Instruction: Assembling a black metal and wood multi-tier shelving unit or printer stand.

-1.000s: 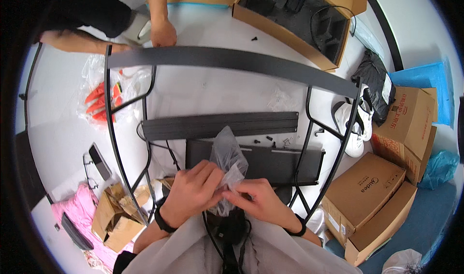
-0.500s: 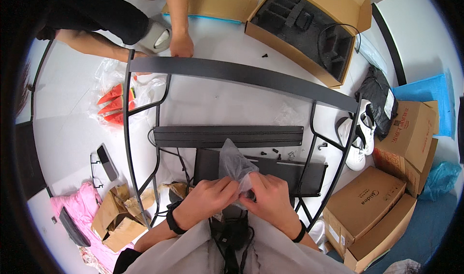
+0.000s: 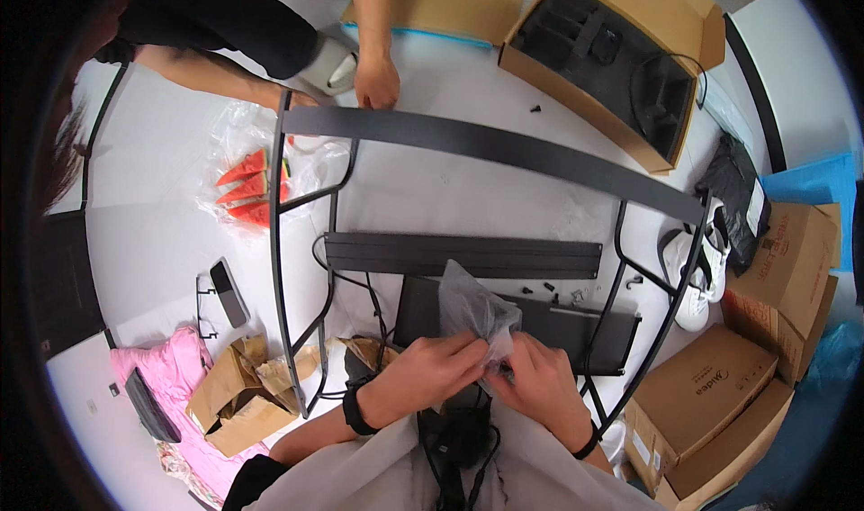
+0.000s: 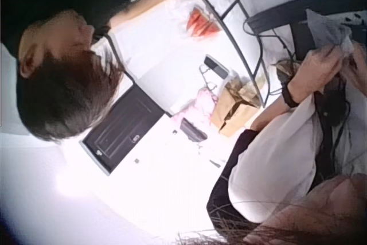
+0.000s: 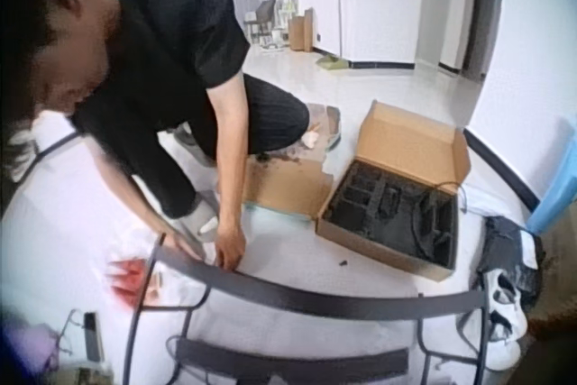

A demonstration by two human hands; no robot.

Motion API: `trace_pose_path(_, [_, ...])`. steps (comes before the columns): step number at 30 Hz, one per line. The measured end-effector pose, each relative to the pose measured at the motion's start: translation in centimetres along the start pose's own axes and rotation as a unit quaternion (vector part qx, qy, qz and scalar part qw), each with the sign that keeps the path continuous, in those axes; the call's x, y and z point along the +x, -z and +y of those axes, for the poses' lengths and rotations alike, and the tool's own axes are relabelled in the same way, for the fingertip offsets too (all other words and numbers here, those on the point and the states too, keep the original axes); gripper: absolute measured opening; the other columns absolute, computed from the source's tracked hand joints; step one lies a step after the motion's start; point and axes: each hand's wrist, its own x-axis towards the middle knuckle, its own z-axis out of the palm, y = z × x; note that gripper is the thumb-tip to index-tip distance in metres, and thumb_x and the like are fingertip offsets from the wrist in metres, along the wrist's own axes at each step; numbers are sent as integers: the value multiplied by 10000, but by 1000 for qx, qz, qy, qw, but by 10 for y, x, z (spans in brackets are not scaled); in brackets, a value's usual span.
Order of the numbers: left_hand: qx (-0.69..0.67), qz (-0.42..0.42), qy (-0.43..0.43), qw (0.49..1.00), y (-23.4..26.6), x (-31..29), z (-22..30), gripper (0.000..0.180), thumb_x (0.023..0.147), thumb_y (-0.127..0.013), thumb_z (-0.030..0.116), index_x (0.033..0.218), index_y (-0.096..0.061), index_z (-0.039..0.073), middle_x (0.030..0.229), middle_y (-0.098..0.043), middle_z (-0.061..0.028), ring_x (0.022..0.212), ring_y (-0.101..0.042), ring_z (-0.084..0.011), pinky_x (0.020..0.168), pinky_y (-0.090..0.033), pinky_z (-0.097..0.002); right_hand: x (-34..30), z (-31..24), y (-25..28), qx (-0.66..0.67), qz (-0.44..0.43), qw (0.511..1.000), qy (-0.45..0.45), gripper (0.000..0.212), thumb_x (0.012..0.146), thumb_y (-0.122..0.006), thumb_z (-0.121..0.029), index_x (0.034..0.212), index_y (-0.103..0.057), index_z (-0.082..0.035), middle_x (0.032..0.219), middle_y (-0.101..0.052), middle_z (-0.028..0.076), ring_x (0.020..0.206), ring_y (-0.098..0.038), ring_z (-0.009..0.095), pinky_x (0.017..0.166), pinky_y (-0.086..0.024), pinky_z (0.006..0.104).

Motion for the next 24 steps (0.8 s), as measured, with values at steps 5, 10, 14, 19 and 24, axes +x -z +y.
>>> trace_pose_path(5, [-8, -22, 4, 1000, -5, -3, -4, 230, 806, -696, 60, 942, -526, -14, 850, -581, -142, 684, -625, -329, 575, -525, -389, -6, 6, -8, -6, -2, 1000, -8, 298, 750, -704, -50, 974, -512, -8, 845, -596, 133, 686, -645, 296, 531, -515, 360])
trace_pose_path(10, [-29, -52, 6, 998, -9, -11, 4, 226, 822, -687, 71, 955, -524, -13, 864, -596, -139, 697, -633, -336, 584, -529, -396, -4, 0, 0, -18, 28, 999, -6, 232, 733, -704, -56, 875, -521, -34, 765, -561, 85, 617, -608, 276, 520, -483, 381])
trace_pose_path(14, [12, -43, 37, 998, -14, -8, 1, 212, 838, -670, 75, 965, -521, -8, 818, -590, -140, 688, -631, -325, 566, -519, -393, -7, 7, -7, -49, 62, 997, -18, 207, 739, -705, -85, 737, -498, -68, 698, -531, 60, 559, -566, 259, 483, -428, 356])
trace_pose_path(19, [-24, 65, 123, 990, -11, -16, -9, 145, 868, -626, 71, 881, -497, 6, 709, -578, -136, 592, -623, -281, 514, -514, -347, -18, 15, -2, 17, 175, 980, -96, 226, 849, -651, -43, 666, -517, -44, 574, -484, 93, 462, -515, 261, 425, -372, 343])
trace_pose_path(24, [-220, 109, 266, 932, -4, -28, -13, 119, 917, -512, -26, 809, -463, -33, 715, -645, -126, 635, -700, -178, 546, -535, -281, -28, 25, -3, 141, 181, 949, -217, 314, 900, -635, -80, 637, -497, 25, 561, -441, 134, 447, -455, 188, 454, -364, 303])
